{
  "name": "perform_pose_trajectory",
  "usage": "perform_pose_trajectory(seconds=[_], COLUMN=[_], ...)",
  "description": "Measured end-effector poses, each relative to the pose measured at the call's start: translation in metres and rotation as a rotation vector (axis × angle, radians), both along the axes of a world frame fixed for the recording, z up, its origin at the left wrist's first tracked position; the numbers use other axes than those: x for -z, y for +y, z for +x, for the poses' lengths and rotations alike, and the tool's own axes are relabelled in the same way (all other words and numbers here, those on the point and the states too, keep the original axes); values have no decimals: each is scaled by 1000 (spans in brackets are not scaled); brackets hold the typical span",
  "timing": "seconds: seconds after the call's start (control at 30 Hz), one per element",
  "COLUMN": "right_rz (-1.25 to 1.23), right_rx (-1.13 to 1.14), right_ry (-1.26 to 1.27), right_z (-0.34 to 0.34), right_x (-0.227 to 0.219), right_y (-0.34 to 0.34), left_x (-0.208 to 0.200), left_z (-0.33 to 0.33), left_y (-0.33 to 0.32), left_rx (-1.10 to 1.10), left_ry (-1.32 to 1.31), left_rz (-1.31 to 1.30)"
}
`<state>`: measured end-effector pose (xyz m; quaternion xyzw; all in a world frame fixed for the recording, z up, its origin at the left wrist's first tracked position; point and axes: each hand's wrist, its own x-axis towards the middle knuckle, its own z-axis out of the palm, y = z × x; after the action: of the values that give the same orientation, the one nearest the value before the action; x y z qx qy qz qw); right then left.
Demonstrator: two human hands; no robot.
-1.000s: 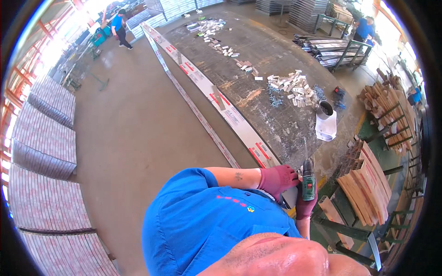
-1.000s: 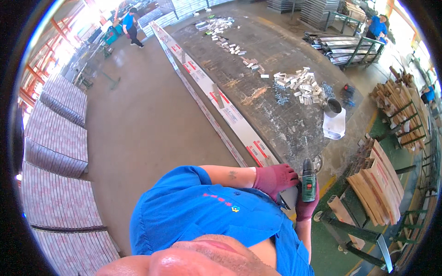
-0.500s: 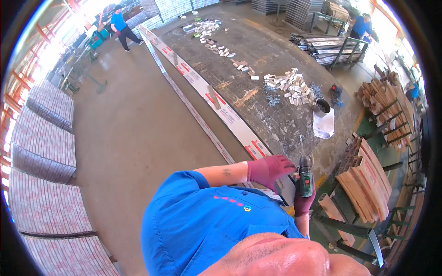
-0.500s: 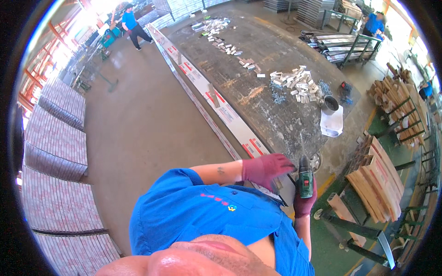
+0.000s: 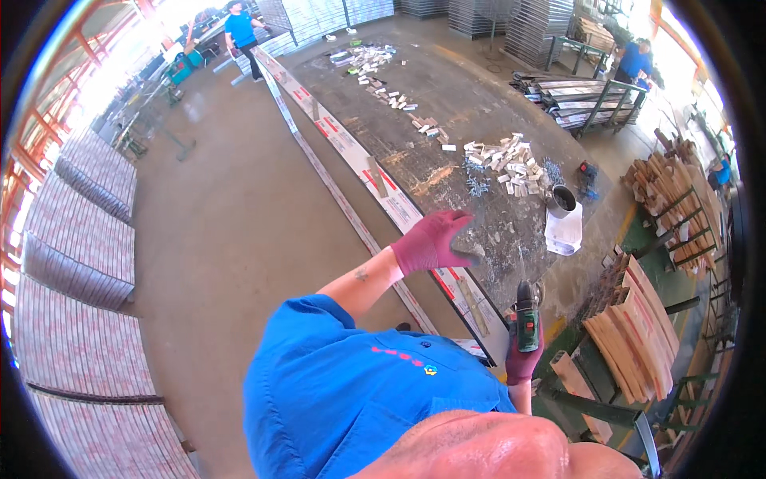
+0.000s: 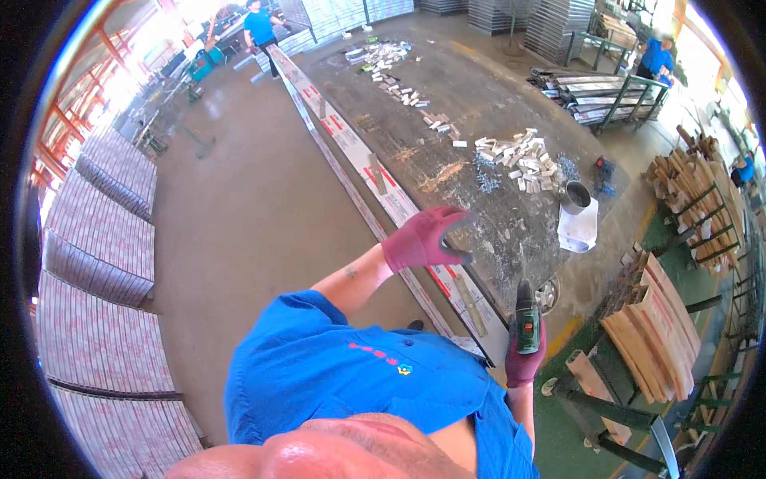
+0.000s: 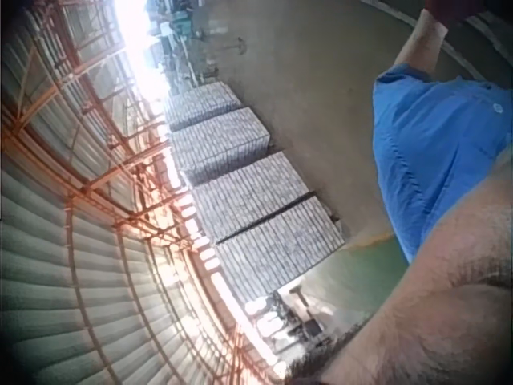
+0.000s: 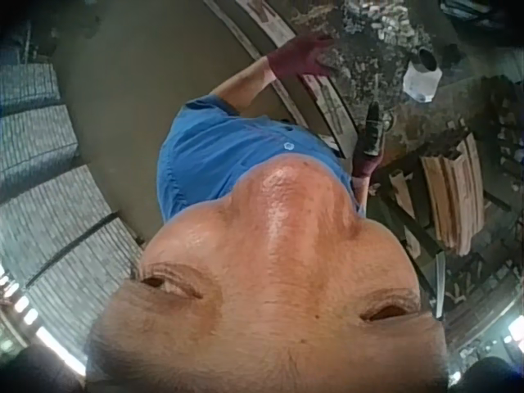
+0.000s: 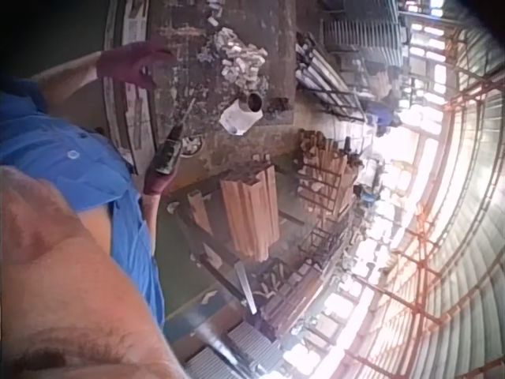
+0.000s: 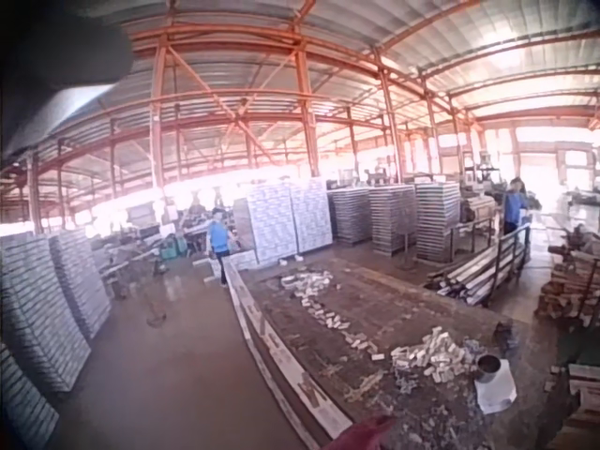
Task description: Assembling a window frame by drilling screws into the metal profile.
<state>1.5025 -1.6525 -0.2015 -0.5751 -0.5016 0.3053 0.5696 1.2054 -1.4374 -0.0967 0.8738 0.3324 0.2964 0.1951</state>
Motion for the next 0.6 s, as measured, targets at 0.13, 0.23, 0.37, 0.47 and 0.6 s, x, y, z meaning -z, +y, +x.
perform_pose_trajectory(seconds=[0.13, 0.23, 0.37, 0.47, 0.6], right_rz=[-13, -33, -15, 1, -13], right_rx=[18, 13, 66, 45, 30], right_ry=[107, 38, 26, 138, 3], right_z=[2, 1, -1, -2, 1], right_x=[2, 5, 4, 3, 2], right_y=[-4, -2, -3, -4, -3], left_x=[-5, -6, -21, -21, -22], left_z=[3, 0, 0, 3, 6], left_y=[-8, -2, -6, -5, -6], left_rx=[9, 3, 1, 35, 84], left_ry=[9, 15, 44, 6, 6], left_rz=[-42, -40, -15, 7, 2])
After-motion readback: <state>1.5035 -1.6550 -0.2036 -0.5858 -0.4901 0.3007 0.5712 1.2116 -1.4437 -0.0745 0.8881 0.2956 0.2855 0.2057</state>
